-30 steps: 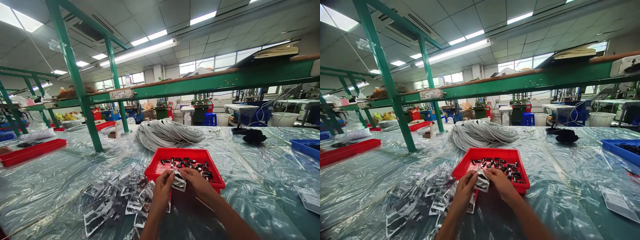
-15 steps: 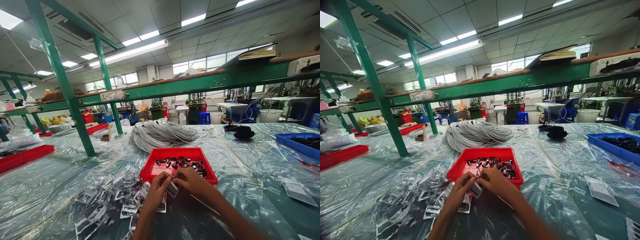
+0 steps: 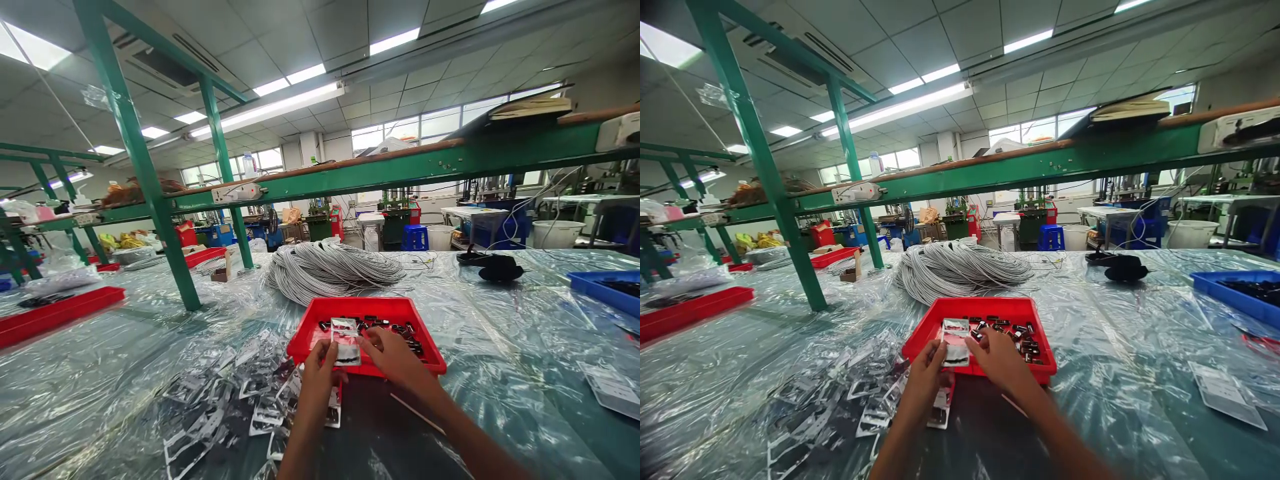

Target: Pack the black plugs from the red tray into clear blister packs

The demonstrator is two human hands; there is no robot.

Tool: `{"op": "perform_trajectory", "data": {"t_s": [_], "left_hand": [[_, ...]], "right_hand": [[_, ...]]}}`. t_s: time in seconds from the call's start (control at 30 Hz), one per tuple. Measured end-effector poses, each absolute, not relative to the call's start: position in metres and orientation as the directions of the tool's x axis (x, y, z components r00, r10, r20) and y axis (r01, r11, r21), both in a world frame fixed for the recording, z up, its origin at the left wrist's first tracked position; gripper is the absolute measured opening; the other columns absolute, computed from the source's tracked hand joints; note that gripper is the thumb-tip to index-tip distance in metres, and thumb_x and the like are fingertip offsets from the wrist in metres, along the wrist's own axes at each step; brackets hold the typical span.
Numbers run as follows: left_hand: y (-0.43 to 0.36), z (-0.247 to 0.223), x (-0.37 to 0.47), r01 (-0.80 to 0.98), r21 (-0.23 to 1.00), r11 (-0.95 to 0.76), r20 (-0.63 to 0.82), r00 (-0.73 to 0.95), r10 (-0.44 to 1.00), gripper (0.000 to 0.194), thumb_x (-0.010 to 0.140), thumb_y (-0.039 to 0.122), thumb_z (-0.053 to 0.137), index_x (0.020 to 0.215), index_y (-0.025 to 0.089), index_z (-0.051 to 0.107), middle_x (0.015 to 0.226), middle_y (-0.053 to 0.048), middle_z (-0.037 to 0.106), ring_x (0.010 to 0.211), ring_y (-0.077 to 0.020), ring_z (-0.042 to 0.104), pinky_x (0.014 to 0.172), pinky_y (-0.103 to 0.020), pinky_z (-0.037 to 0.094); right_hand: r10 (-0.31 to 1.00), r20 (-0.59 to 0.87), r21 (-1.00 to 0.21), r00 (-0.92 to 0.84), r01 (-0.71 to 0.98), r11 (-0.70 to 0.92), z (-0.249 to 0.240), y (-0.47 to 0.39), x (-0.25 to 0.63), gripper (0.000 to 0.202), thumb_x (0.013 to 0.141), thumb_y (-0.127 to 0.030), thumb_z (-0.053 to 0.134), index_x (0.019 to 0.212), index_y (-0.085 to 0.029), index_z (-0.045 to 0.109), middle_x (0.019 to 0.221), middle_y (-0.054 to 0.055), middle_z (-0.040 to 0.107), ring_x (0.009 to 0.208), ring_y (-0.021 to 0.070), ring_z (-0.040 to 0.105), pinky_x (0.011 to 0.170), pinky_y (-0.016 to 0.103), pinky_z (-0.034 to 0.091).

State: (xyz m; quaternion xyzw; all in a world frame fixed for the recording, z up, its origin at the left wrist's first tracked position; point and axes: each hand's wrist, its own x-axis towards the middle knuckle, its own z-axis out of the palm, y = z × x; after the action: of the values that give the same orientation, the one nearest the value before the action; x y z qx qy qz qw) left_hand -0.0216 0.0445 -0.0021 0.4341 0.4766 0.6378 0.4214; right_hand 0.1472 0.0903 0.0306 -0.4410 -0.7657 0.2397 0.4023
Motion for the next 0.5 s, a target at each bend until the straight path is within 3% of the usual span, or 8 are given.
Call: {"op": "perform_trajectory", "data": {"t_s": [0.07,0.13,0.23,0.4,0.5], "left_hand": [[0.044,-0.001,-0.018,-0.198,0.961,-0.191,0.150,-0.204,0.967,0.050,0.073,0.063,0.068,0.089,0.018,0.056,0.072,0.005,0.054,0.051,-0.0087,0.055,0.047,-0.020,0.047],[0.044,0.000,-0.016,-0.210,0.960,-0.185,0.155,-0.151,0.976,0.049,0.074,0.063,0.068,0.084,0.016,0.057,0.065,0.005,0.052,0.053,-0.0102,0.055,0.047,-0.021,0.048],[0.043,0.000,-0.013,-0.169,0.967,-0.189,0.172,-0.114,0.979,0.050,0.074,0.065,0.066,0.075,0.016,0.055,0.062,0.003,0.053,0.052,-0.0122,0.055,0.044,-0.022,0.047],[0.030,0.003,-0.008,-0.065,0.962,-0.266,0.255,-0.145,0.956,0.043,0.084,0.061,0.057,0.082,0.018,0.055,0.059,0.005,0.053,0.044,-0.0091,0.050,0.043,-0.020,0.040],[0.022,0.005,-0.006,-0.089,0.953,-0.290,0.276,-0.148,0.950,0.045,0.084,0.063,0.057,0.088,0.018,0.056,0.054,0.006,0.050,0.041,-0.0084,0.044,0.042,-0.020,0.037]], "right_hand": [[0.864,0.329,-0.788,-0.380,0.393,0.473,0.028,0.084,0.138,0.036,0.091,-0.047,0.048,0.071,-0.019,0.058,0.064,0.003,0.062,0.061,0.0206,0.060,0.058,0.029,0.042],[0.862,0.343,-0.810,-0.373,0.348,0.472,0.025,0.081,0.132,0.040,0.092,-0.048,0.046,0.064,-0.020,0.050,0.055,-0.001,0.055,0.054,0.0175,0.053,0.053,0.027,0.036],[0.884,0.346,-0.839,-0.314,0.319,0.441,0.024,0.082,0.132,0.041,0.090,-0.052,0.046,0.067,-0.020,0.052,0.054,-0.002,0.054,0.053,0.0171,0.052,0.052,0.027,0.035],[0.909,0.332,-0.893,-0.253,0.227,0.389,0.016,0.088,0.135,0.045,0.081,-0.062,0.053,0.071,-0.019,0.061,0.057,0.000,0.056,0.056,0.0192,0.053,0.052,0.028,0.039],[0.913,0.188,-0.969,-0.361,0.083,0.233,-0.007,0.097,0.130,0.047,0.076,-0.066,0.059,0.066,-0.020,0.064,0.055,0.004,0.057,0.053,0.0215,0.054,0.049,0.031,0.041]]}}
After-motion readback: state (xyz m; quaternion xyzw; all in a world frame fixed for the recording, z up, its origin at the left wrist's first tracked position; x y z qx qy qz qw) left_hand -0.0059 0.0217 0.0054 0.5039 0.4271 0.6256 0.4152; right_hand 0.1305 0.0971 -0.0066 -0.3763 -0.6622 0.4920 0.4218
